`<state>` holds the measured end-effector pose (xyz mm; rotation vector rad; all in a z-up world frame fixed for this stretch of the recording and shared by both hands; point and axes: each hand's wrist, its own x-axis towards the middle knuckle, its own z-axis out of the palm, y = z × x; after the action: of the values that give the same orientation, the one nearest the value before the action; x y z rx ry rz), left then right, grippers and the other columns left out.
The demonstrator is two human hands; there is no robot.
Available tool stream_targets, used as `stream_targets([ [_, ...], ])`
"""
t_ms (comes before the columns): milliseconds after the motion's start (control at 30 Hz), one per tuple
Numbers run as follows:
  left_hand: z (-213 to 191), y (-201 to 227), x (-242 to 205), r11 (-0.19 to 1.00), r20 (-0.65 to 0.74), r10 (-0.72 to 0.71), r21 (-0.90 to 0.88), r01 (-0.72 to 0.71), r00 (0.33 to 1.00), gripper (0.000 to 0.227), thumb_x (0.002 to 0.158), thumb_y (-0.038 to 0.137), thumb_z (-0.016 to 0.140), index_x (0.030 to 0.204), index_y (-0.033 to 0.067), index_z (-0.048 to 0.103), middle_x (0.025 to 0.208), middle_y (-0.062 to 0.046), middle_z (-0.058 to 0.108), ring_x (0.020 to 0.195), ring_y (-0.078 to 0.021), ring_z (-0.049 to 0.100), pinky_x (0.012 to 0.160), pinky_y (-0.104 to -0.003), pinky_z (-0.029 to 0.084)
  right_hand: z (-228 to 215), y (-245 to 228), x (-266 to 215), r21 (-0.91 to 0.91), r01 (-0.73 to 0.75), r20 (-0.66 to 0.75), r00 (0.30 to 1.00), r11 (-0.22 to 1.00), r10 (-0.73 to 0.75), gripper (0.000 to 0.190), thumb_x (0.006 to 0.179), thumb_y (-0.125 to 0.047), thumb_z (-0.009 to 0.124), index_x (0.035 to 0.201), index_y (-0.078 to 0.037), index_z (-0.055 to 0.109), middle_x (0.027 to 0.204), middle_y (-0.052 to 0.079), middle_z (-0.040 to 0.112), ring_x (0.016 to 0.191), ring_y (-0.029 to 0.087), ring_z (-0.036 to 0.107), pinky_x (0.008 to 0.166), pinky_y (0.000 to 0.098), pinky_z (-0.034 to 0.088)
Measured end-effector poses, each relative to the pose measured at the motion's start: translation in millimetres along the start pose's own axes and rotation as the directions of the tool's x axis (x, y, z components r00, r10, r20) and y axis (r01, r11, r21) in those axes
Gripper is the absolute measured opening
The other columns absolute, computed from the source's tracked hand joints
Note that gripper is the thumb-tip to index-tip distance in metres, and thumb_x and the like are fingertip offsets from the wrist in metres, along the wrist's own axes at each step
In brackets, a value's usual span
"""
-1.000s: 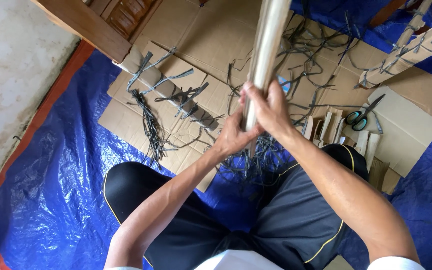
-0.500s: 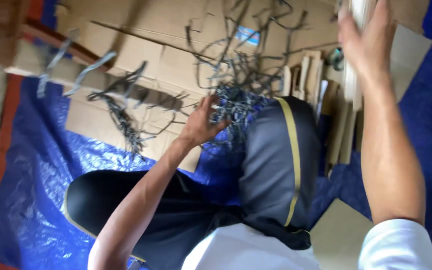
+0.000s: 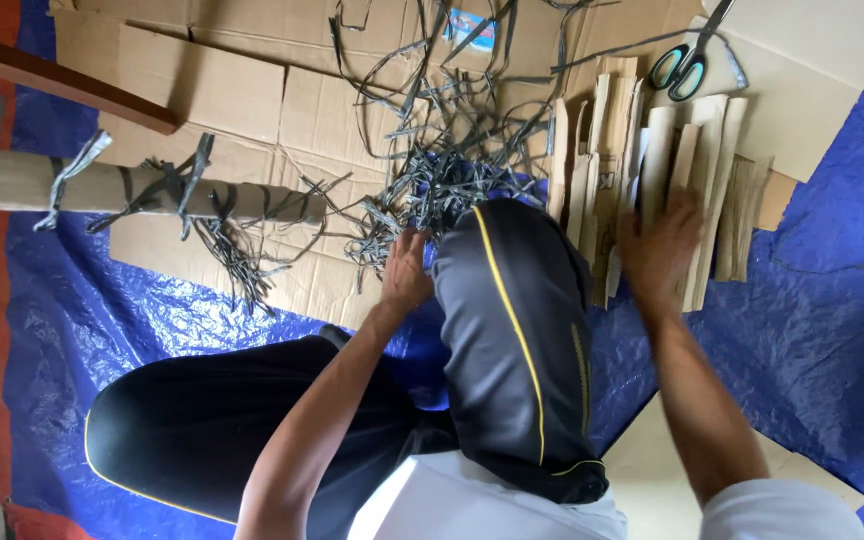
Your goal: The person untangles and sorts bundles of black plastic strips on a floor workspace.
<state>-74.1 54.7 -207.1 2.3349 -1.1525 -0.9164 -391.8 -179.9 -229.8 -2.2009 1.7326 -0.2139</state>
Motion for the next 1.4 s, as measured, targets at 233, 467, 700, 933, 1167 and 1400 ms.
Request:
stream_targets([
  [233, 47.2, -47.1, -7.8, 0.931, -0.110, 0.363, 0.086, -0.355, 0.925, 0.070, 0.093, 0.038, 0.066, 0.153, 0.0083, 0.045, 0.168, -0.024, 0.028, 0.152, -0.0445, 0.031, 0.121, -0.055, 0.033, 30.4, -71.2, -14.1, -0.044, 0.095, 0.156, 0.984, 0.995, -0.087, 0.105, 0.079, -0.057, 0.078, 0.151, 0.008, 0.036, 0.154, 0.038, 0.026, 0.143, 0.053, 0.022, 0.112, 0.0623, 0.022],
  [467, 47.9, -76.6, -9.1, 0.981, -0.004, 0.137, 0.141, -0.135, 0.991, 0.067, 0.091, 0.037, 0.065, 0.150, 0.0100, 0.048, 0.167, -0.021, 0.026, 0.151, -0.0428, 0.028, 0.117, -0.055, 0.030, 32.4, -26.2, -13.5, 0.171, -0.137, 0.015, 0.991, 0.976, 0.137, 0.075, 0.096, -0.032, 0.073, 0.156, 0.000, 0.039, 0.160, 0.026, 0.039, 0.148, 0.047, 0.037, 0.122, 0.0583, 0.034],
  [700, 15.1, -52.8, -25.5, 0.936, -0.157, 0.004, 0.349, 0.052, 0.988, 0.097, 0.081, 0.006, 0.069, 0.172, 0.0204, 0.037, 0.176, -0.019, 0.023, 0.161, -0.0392, 0.028, 0.131, -0.049, 0.031, 42.3, -26.7, -28.0, -0.047, 0.141, -0.097, 0.985, 0.989, -0.145, 0.086, 0.092, -0.023, 0.074, 0.159, 0.008, 0.030, 0.165, 0.032, 0.028, 0.153, 0.051, 0.027, 0.125, 0.0579, 0.024],
  [933, 10.1, -35.5, -39.2, 0.961, -0.266, -0.215, 0.112, 0.252, 0.940, 0.130, 0.062, 0.035, 0.097, 0.160, 0.0146, 0.015, 0.162, -0.033, 0.011, 0.149, -0.0517, 0.020, 0.115, -0.059, 0.026, 73.4, -111.5, 46.1, 0.158, 0.353, 0.048, 0.930, 0.922, -0.364, 0.084, 0.097, -0.029, 0.071, 0.161, 0.005, 0.029, 0.164, 0.032, 0.028, 0.152, 0.050, 0.028, 0.127, 0.0554, 0.026],
  [1167, 34.3, -55.9, -27.9, 0.959, -0.323, -0.280, -0.126, 0.252, 0.904, 0.121, 0.070, 0.031, 0.089, 0.163, 0.0089, 0.014, 0.165, -0.032, 0.015, 0.149, -0.0519, 0.025, 0.120, -0.058, 0.029, 111.6, -184.8, 70.7, 0.208, 0.285, 0.222, 0.918, 0.936, -0.329, 0.073, 0.096, -0.036, 0.071, 0.147, 0.005, 0.040, 0.146, 0.037, 0.043, 0.135, 0.053, 0.041, 0.112, 0.0581, 0.037],
  [1400, 4.8, -1.0, 20.0, 0.950, -0.438, -0.289, -0.019, 0.312, 0.851, 0.095, 0.082, 0.031, 0.075, 0.161, 0.0100, 0.025, 0.165, -0.029, 0.021, 0.152, -0.0506, 0.021, 0.119, -0.065, 0.021, 70.4, -234.4, 133.3, 0.077, 0.414, 0.263, 0.869, 0.907, -0.419, 0.038, 0.099, -0.028, 0.070, 0.125, -0.003, 0.059, 0.124, 0.021, 0.065, 0.114, 0.041, 0.063, 0.093, 0.0555, 0.050],
])
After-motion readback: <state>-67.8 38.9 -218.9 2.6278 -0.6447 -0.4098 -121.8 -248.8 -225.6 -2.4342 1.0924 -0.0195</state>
